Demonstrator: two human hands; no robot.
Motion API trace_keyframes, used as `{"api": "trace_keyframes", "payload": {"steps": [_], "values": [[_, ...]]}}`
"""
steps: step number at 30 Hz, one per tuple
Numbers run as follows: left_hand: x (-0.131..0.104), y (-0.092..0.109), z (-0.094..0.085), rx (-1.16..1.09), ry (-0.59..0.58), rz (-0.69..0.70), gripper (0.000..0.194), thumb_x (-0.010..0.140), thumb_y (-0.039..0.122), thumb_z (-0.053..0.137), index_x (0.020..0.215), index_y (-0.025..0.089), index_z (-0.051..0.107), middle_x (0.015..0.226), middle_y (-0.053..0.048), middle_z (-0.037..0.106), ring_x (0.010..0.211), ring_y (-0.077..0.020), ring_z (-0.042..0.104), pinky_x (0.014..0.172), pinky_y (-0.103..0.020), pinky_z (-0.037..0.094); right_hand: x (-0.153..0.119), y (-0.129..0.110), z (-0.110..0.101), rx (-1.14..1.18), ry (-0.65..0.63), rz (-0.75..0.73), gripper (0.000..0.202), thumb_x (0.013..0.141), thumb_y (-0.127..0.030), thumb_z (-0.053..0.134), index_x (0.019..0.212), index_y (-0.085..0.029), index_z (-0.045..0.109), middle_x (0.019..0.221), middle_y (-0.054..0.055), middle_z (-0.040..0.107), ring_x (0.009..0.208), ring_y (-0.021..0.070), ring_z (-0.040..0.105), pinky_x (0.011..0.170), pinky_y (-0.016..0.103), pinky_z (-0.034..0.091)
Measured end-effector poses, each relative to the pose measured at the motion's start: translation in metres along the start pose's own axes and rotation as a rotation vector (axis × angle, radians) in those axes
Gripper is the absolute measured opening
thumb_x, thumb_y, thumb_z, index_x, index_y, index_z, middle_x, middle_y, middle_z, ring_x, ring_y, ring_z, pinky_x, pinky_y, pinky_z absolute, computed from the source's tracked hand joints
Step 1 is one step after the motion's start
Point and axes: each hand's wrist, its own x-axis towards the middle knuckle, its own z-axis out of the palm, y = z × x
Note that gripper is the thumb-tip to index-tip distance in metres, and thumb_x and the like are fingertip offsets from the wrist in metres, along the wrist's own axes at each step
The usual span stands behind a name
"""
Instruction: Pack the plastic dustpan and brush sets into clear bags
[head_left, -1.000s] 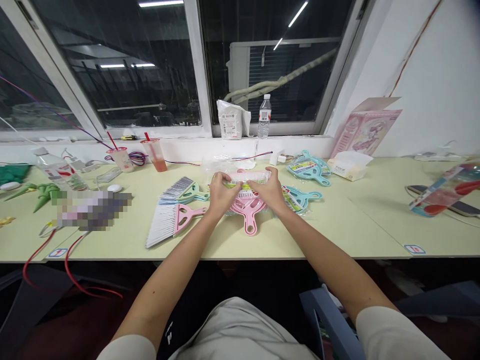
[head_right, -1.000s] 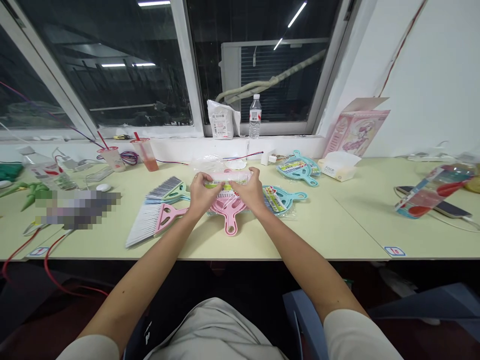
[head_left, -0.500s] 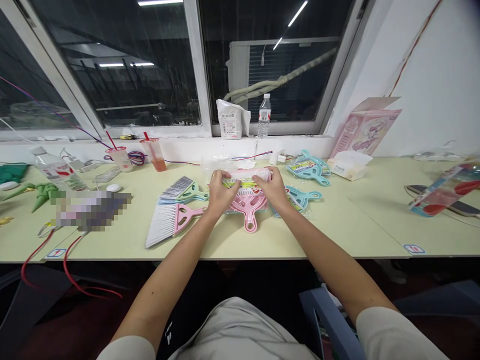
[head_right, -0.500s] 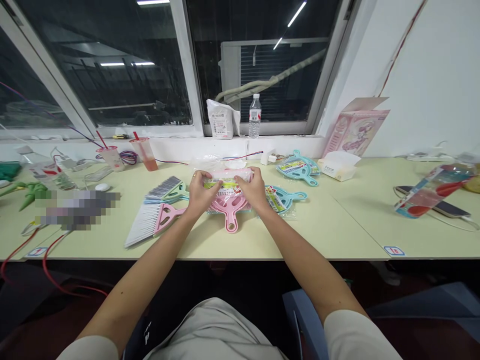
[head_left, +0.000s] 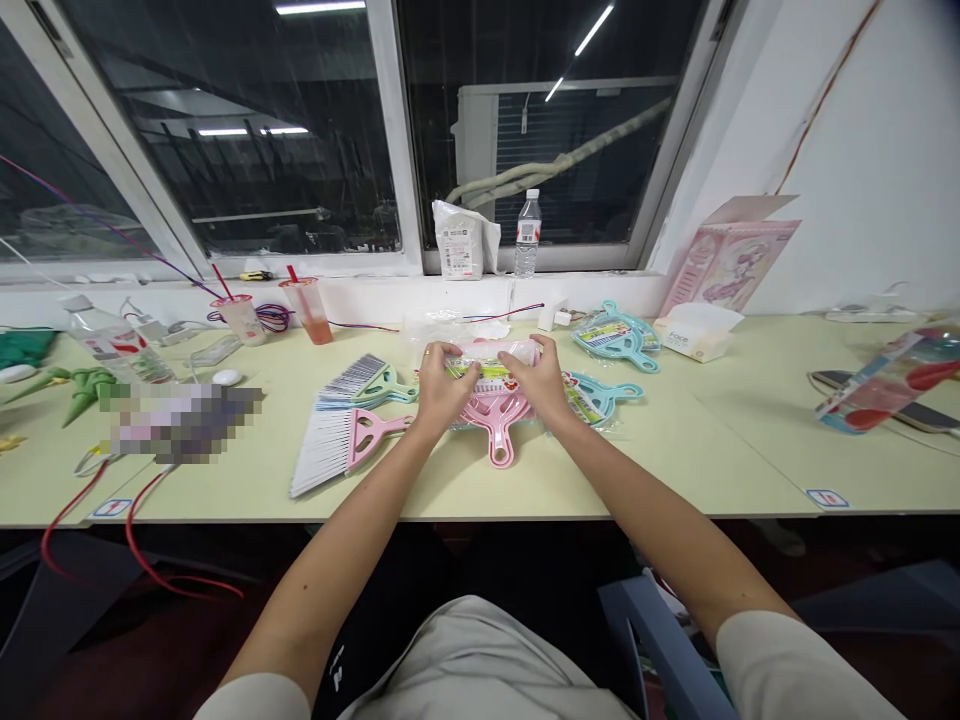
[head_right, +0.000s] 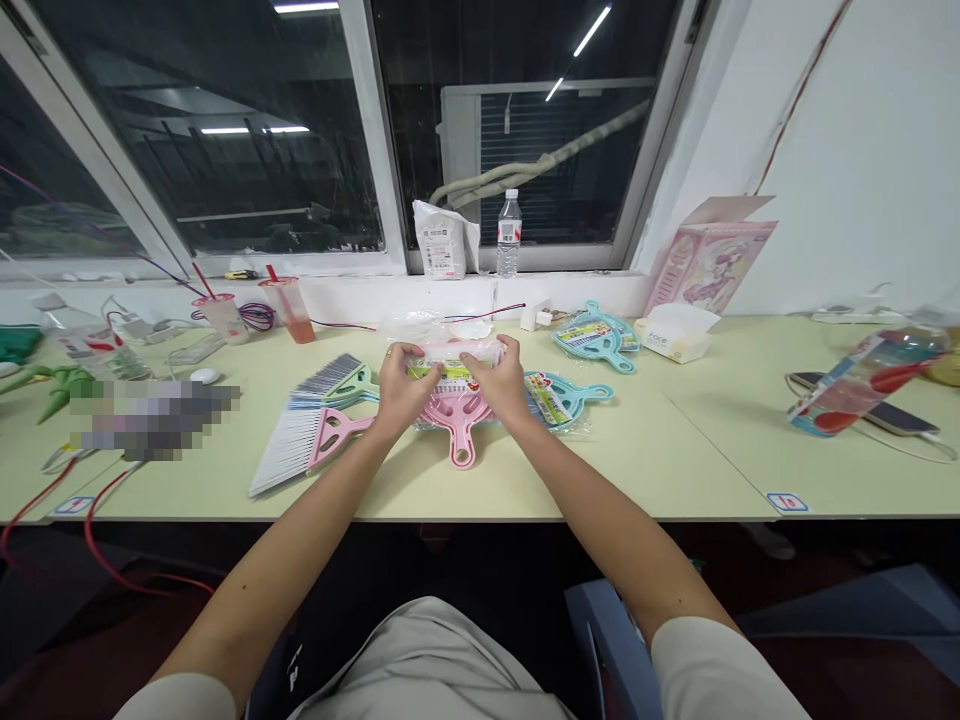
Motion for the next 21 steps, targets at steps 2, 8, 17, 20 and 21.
{"api": "trace_keyframes", "payload": {"steps": [2, 8, 17, 20, 21], "values": [[0.000, 0.000, -0.001, -0.031, -0.001, -0.034, 0.026, 0.080, 0.025, 0.077, 0.096, 0.024, 0.056, 0.100, -0.003, 0.062, 0.095, -0.0221, 0.060, 0.087, -0.035, 0.047, 0.001, 0.000, 0.000, 0.053, -0.006, -0.003, 0.072, 0.064, -0.043, 0.085, 0.126, -0.024, 0.053, 0.107, 0.005, 0.070, 0.097, 0.0248, 0.068, 0.085, 0.038, 0.057], [0.006, -0.001, -0.004, -0.288, 0.002, -0.263, 0.014, 0.082, 0.024, 0.067, 0.096, 0.022, 0.068, 0.086, -0.001, 0.062, 0.072, -0.0164, 0.054, 0.067, -0.029, 0.044, 0.013, -0.009, -0.007, 0.419, -0.128, 0.210, 0.036, 0.061, -0.032, 0.078, 0.094, -0.021, 0.067, 0.079, 0.001, 0.071, 0.081, 0.0253, 0.071, 0.078, 0.040, 0.059], [0.014, -0.007, -0.004, -0.444, -0.020, -0.281, 0.026, 0.085, 0.027, 0.057, 0.102, 0.021, 0.076, 0.107, -0.006, 0.074, 0.102, -0.0245, 0.066, 0.085, -0.034, 0.053, 0.019, -0.001, -0.008, 0.357, -0.090, 0.110, 0.025, 0.066, -0.035, 0.069, 0.087, -0.021, 0.068, 0.077, 0.000, 0.071, 0.080, 0.0228, 0.068, 0.076, 0.035, 0.056], [0.014, -0.008, -0.004, -0.465, -0.050, -0.289, 0.026, 0.087, 0.032, 0.058, 0.102, 0.022, 0.078, 0.102, -0.007, 0.073, 0.101, -0.0250, 0.066, 0.086, -0.036, 0.055, 0.023, 0.008, -0.011, 0.262, -0.063, 0.049, 0.027, 0.070, -0.040, 0.067, 0.089, -0.021, 0.068, 0.080, 0.000, 0.069, 0.083, 0.0218, 0.067, 0.077, 0.034, 0.055], [0.014, -0.009, -0.004, -0.479, -0.058, -0.298, 0.026, 0.087, 0.033, 0.060, 0.102, 0.022, 0.078, 0.100, -0.007, 0.073, 0.099, -0.0248, 0.066, 0.085, -0.036, 0.055, 0.024, 0.010, -0.012, 0.235, -0.051, 0.036, 0.028, 0.070, -0.041, 0.067, 0.090, -0.021, 0.068, 0.081, 0.000, 0.069, 0.083, 0.0216, 0.067, 0.077, 0.034, 0.055]]}}
